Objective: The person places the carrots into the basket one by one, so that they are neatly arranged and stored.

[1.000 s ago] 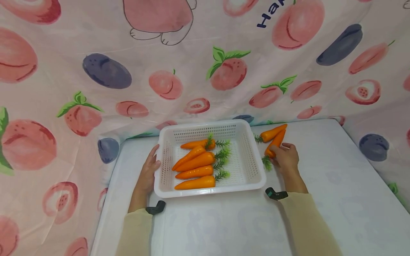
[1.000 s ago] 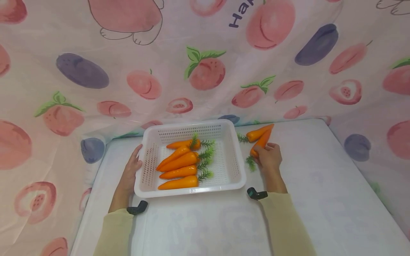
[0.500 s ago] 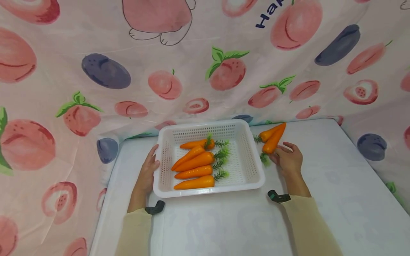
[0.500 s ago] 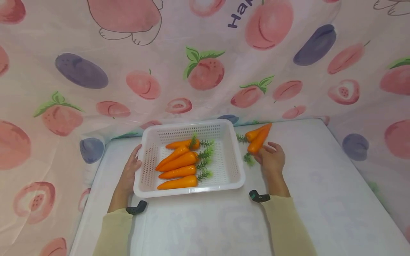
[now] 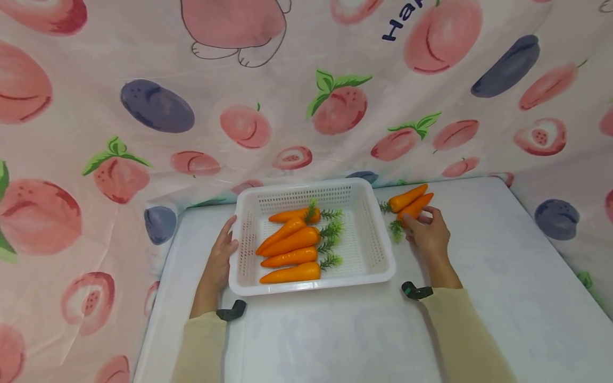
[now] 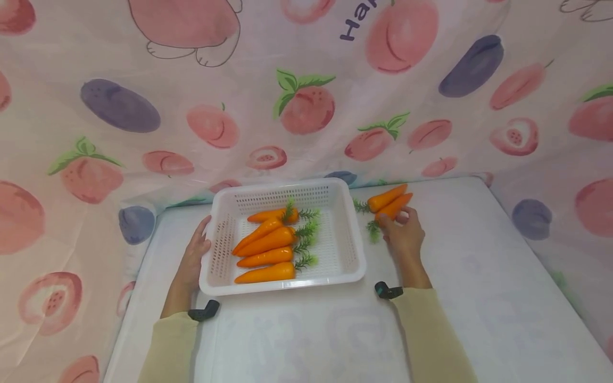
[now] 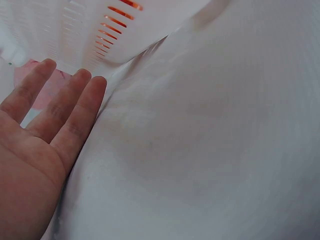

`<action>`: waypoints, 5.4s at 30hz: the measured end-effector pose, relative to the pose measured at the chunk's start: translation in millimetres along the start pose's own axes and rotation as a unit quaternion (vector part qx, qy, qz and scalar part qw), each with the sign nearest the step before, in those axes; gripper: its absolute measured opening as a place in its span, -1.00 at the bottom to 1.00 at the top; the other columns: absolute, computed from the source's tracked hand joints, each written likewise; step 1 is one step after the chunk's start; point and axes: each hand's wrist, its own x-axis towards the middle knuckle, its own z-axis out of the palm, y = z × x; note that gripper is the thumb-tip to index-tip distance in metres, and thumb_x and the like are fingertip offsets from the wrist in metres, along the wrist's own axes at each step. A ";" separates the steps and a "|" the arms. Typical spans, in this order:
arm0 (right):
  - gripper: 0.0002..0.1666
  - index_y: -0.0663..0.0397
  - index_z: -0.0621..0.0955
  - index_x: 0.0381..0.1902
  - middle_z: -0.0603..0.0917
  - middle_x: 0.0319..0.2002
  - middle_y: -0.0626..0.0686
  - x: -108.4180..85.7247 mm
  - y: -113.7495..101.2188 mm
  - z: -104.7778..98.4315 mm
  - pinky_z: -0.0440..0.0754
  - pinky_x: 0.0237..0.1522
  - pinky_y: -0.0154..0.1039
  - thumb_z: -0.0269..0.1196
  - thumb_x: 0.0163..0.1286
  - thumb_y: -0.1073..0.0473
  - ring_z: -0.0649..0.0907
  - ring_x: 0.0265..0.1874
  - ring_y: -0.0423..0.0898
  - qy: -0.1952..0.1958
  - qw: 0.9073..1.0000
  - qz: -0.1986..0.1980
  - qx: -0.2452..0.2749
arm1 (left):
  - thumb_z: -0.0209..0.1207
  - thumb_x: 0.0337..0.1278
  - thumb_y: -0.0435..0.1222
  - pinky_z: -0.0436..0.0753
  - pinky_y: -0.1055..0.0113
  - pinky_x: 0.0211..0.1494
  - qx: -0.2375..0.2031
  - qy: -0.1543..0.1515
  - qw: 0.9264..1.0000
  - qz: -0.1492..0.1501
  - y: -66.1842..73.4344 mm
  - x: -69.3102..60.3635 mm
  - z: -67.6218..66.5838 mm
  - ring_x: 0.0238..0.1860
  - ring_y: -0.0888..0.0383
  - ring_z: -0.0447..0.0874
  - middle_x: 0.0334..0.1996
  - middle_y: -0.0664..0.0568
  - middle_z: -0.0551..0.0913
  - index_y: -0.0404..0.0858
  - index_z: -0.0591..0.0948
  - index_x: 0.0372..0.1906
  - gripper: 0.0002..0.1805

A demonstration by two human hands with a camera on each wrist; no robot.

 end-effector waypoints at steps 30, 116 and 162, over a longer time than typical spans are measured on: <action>-0.25 -0.18 0.40 0.44 0.60 0.06 0.25 7.9 1.9 -8.6 0.71 -0.13 -0.25 0.22 0.41 -0.30 0.68 -0.09 0.08 -0.083 0.980 -0.142 -0.110 | -0.01 0.50 -0.16 0.70 0.32 0.14 -0.020 -0.006 1.000 0.002 -2.4 0.4 -1.9 0.33 0.20 0.46 0.62 -0.04 0.13 0.23 0.08 0.62 -0.30; -0.51 0.05 0.37 0.32 0.52 0.12 0.04 -97.5 -130.9 46.8 0.73 -0.01 -0.32 0.19 0.53 0.10 0.58 -0.01 -0.06 -0.344 0.870 -0.015 0.353 | 0.03 0.50 -0.09 0.67 0.36 0.17 -0.010 0.006 1.000 -0.017 -2.2 0.6 -1.1 0.51 0.07 0.26 0.64 0.12 0.09 0.31 0.09 0.60 -0.30; -0.72 0.06 0.43 0.13 0.53 0.17 0.16 -97.1 -106.4 46.3 0.67 0.19 -0.06 0.13 0.58 0.10 0.67 0.11 0.07 -0.390 0.887 0.025 0.247 | 0.00 0.50 -0.13 0.69 0.35 0.15 -0.011 -0.002 1.000 0.000 -4.0 1.2 -2.3 0.38 0.16 0.40 0.62 0.02 0.13 0.25 0.10 0.61 -0.31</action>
